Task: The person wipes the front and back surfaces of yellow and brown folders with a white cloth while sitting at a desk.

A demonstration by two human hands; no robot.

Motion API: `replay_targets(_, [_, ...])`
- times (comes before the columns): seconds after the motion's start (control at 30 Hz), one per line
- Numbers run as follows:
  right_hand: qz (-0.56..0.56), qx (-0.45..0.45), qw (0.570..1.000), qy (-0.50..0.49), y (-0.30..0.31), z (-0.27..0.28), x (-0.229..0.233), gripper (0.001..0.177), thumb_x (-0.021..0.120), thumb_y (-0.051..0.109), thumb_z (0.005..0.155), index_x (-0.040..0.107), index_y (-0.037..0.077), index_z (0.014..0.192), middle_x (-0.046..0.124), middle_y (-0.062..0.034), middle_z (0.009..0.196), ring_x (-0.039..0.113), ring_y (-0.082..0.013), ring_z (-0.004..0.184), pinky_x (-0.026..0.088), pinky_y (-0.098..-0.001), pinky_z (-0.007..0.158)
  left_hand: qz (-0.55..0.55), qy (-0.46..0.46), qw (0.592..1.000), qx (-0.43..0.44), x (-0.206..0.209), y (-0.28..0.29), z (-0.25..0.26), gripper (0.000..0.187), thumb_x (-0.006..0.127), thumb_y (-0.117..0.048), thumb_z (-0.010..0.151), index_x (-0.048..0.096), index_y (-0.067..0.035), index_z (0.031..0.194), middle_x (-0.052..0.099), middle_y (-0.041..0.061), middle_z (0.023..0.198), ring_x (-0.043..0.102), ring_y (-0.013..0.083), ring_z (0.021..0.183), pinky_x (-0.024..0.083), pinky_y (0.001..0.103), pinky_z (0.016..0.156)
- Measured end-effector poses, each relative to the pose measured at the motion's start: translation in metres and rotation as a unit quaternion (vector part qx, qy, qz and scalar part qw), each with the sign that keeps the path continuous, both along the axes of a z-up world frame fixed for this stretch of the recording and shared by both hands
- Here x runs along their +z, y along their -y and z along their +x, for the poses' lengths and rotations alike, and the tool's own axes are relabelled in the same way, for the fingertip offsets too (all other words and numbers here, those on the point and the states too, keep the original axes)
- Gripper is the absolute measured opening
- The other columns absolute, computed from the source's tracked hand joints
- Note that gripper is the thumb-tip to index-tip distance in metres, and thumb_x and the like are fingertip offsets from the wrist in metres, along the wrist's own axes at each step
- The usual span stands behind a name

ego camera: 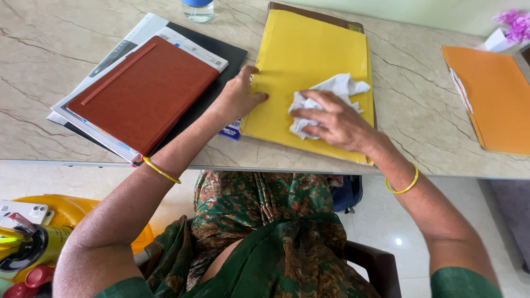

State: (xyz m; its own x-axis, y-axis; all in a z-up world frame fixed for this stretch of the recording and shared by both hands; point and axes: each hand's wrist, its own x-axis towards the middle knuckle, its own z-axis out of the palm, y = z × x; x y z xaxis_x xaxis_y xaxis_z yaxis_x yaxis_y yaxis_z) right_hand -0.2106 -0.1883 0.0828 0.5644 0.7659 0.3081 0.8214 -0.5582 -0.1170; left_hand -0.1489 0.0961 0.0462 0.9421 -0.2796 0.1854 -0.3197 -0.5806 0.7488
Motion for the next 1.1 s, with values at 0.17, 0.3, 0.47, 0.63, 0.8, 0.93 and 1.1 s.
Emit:
replay_targets(0.17, [-0.038, -0.007, 0.997, -0.067, -0.010, 0.072, 0.002, 0.044, 0.062, 0.040, 0.101, 0.066, 0.019, 0.139, 0.055, -0.0220, 0.146, 0.046, -0.0380, 0.141, 0.040, -0.0488, 0.116, -0.058, -0.076, 0.995, 0.013, -0.002, -0.007, -0.001, 0.082, 0.081, -0.027, 0.084, 0.035, -0.007, 0.149, 0.068, 0.022, 0.115, 0.070, 0.0293, 0.108, 0.057, 0.038, 0.091])
replay_targets(0.3, [0.022, -0.174, 0.983, -0.056, 0.019, 0.184, -0.003, 0.043, 0.058, 0.039, 0.104, 0.064, 0.015, 0.140, 0.054, -0.0244, 0.143, 0.046, -0.0406, 0.138, 0.041, -0.0502, 0.112, -0.084, -0.119, 0.989, 0.005, 0.003, -0.008, -0.003, 0.081, 0.080, -0.025, 0.083, 0.037, -0.007, 0.149, 0.072, 0.019, 0.113, 0.074, 0.0260, 0.105, 0.061, 0.035, 0.089])
replay_targets(0.47, [0.046, -0.240, 0.968, -0.060, -0.019, 0.250, -0.015, 0.046, 0.058, 0.045, 0.106, 0.063, 0.014, 0.139, 0.046, -0.0262, 0.150, 0.044, -0.0417, 0.142, 0.039, -0.0501, 0.115, -0.078, -0.102, 0.992, 0.010, 0.001, -0.006, 0.000, 0.079, 0.082, -0.024, 0.083, 0.039, -0.007, 0.148, 0.070, 0.020, 0.112, 0.071, 0.0266, 0.105, 0.058, 0.036, 0.089])
replay_targets(0.63, [-0.034, -0.108, 0.992, -0.064, -0.086, 0.171, -0.005, 0.047, 0.056, 0.043, 0.105, 0.062, 0.015, 0.143, 0.044, -0.0288, 0.151, 0.040, -0.0447, 0.142, 0.033, -0.0534, 0.116, -0.149, -0.109, 0.983, 0.012, -0.016, -0.007, 0.009, 0.061, 0.065, -0.014, 0.093, 0.042, -0.005, 0.148, 0.074, 0.020, 0.112, 0.074, 0.0256, 0.105, 0.058, 0.036, 0.089])
replay_targets(0.8, [-0.022, -0.044, 0.992, -0.118, -0.086, 0.035, 0.011, 0.051, 0.067, 0.034, 0.096, 0.059, 0.015, 0.143, 0.045, -0.0270, 0.149, 0.046, -0.0417, 0.136, 0.044, -0.0490, 0.110, -0.155, -0.034, 0.987, 0.025, -0.032, -0.006, 0.022, 0.056, 0.065, -0.009, 0.092, 0.047, -0.002, 0.145, 0.070, 0.025, 0.119, 0.071, 0.0289, 0.109, 0.058, 0.037, 0.090])
replay_targets(0.93, [-0.040, 0.031, 0.998, -0.031, -0.072, -0.010, 0.014, 0.053, 0.072, 0.031, 0.088, 0.062, 0.016, 0.138, 0.050, -0.0234, 0.143, 0.051, -0.0389, 0.136, 0.046, -0.0494, 0.116, -0.175, -0.101, 0.979, 0.009, -0.019, -0.006, 0.015, 0.053, 0.060, -0.014, 0.096, 0.045, -0.002, 0.146, 0.074, 0.023, 0.113, 0.075, 0.0259, 0.105, 0.060, 0.035, 0.090])
replay_targets(1.1, [-0.035, -0.004, 0.999, -0.013, -0.056, 0.046, 0.005, 0.047, 0.069, 0.034, 0.101, 0.062, 0.015, 0.143, 0.049, -0.0288, 0.150, 0.049, -0.0431, 0.138, 0.043, -0.0522, 0.115, -0.141, -0.091, 0.986, 0.001, 0.002, -0.001, 0.000, 0.058, 0.066, -0.016, 0.093, 0.044, -0.004, 0.145, 0.076, 0.021, 0.103, 0.078, 0.0243, 0.095, 0.062, 0.036, 0.081])
